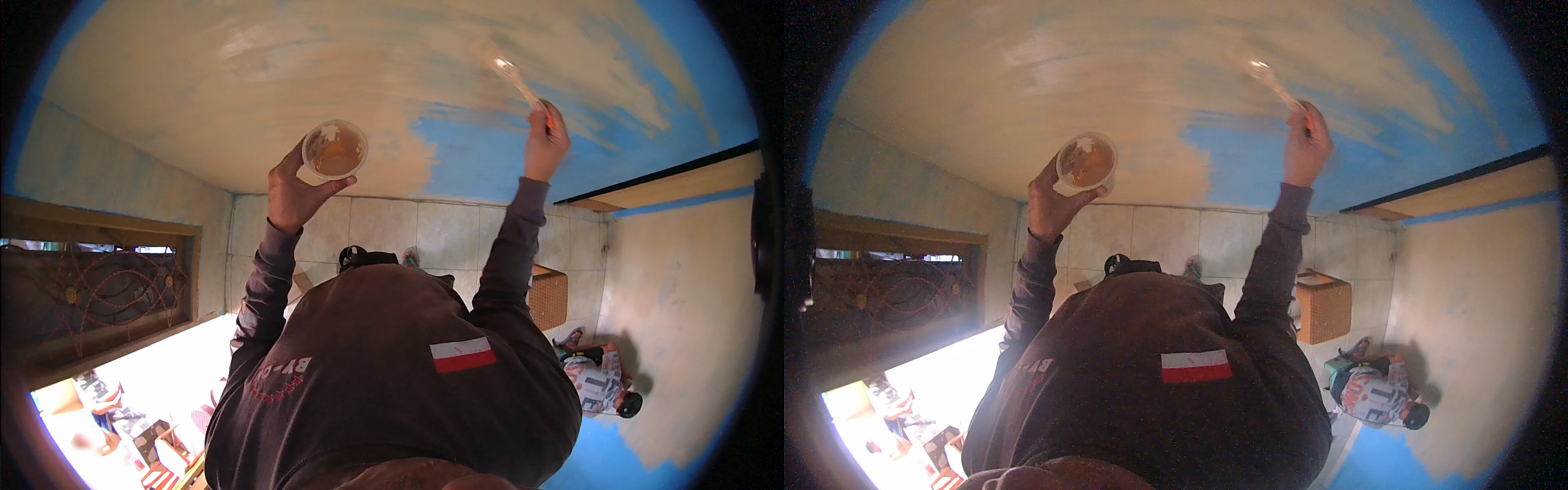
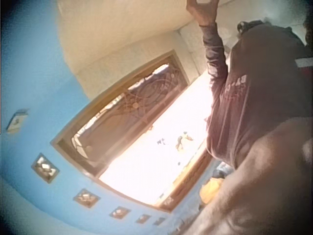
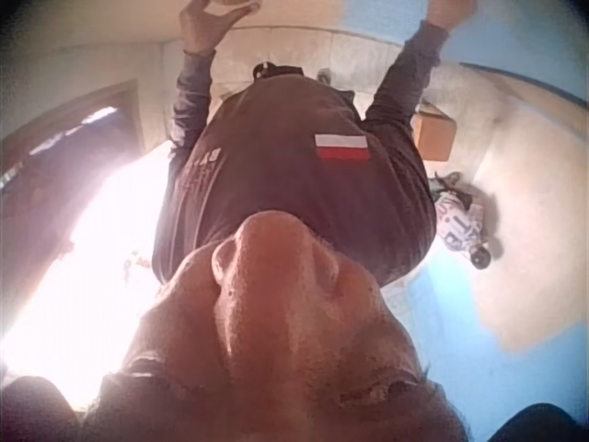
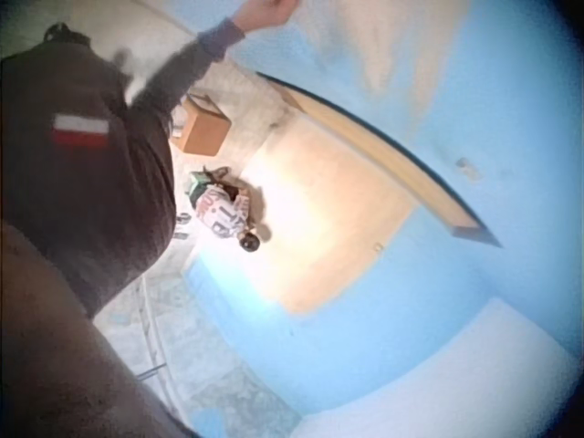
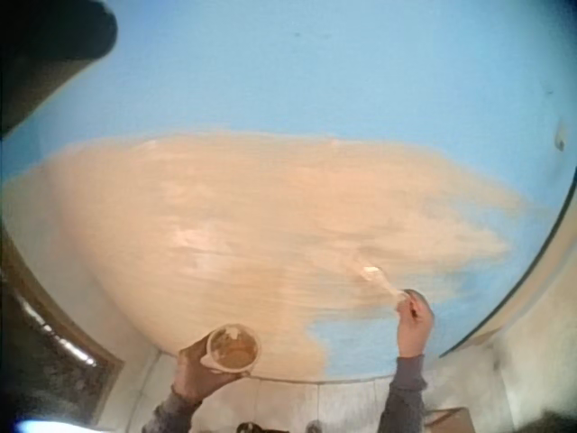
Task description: The person paints a ceiling with beige paint using a brush and a small container. They repeatedly dip the brush into the container and apply paint in broad strokes across the ceiling surface.
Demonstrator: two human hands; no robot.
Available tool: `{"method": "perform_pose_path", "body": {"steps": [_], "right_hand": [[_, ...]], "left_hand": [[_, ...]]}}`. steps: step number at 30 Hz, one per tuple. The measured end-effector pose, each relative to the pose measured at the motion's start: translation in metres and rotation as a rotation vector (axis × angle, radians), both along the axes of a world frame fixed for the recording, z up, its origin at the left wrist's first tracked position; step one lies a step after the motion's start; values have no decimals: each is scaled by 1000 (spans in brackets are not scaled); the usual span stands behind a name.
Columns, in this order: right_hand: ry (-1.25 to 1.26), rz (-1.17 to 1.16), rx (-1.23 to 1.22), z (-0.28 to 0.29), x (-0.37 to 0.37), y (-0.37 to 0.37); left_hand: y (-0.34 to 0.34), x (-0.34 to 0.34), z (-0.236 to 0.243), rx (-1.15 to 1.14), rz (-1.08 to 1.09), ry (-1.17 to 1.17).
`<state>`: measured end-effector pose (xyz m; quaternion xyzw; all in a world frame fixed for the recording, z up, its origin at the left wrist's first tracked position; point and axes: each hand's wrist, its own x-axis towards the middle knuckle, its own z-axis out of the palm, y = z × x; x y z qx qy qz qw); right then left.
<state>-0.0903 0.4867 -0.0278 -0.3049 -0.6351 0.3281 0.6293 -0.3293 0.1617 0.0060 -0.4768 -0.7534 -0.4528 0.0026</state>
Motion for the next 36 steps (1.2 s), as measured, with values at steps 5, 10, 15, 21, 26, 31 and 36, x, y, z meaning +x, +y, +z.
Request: {"method": "perform_pose_path", "body": {"steps": [5, 10, 15, 21, 26, 31, 36], "right_hand": [[-38, 153, 98, 45, -77, -32], [-92, -13, 221, 55, -68, -15], [-183, -169, 117, 46, 13, 28], [-31, -134, 75, 50, 20, 14], [-60, 134, 173, 52, -74, -27], [-127, 56, 222, 53, -99, -34], [-188, -180, 104, -10, -25, 13]], "left_hand": [[-3, 1, 9, 11, -51, -3], [-7, 5, 5, 12, -34, -5], [-6, 3, 3, 16, -13, 1], [-5, 1, -2, 23, 16, 38], [-4, 2, 7, -4, -19, 61], [-5, 1, 8, 8, -26, 33], [-6, 1, 3, -5, 11, 41]]}}
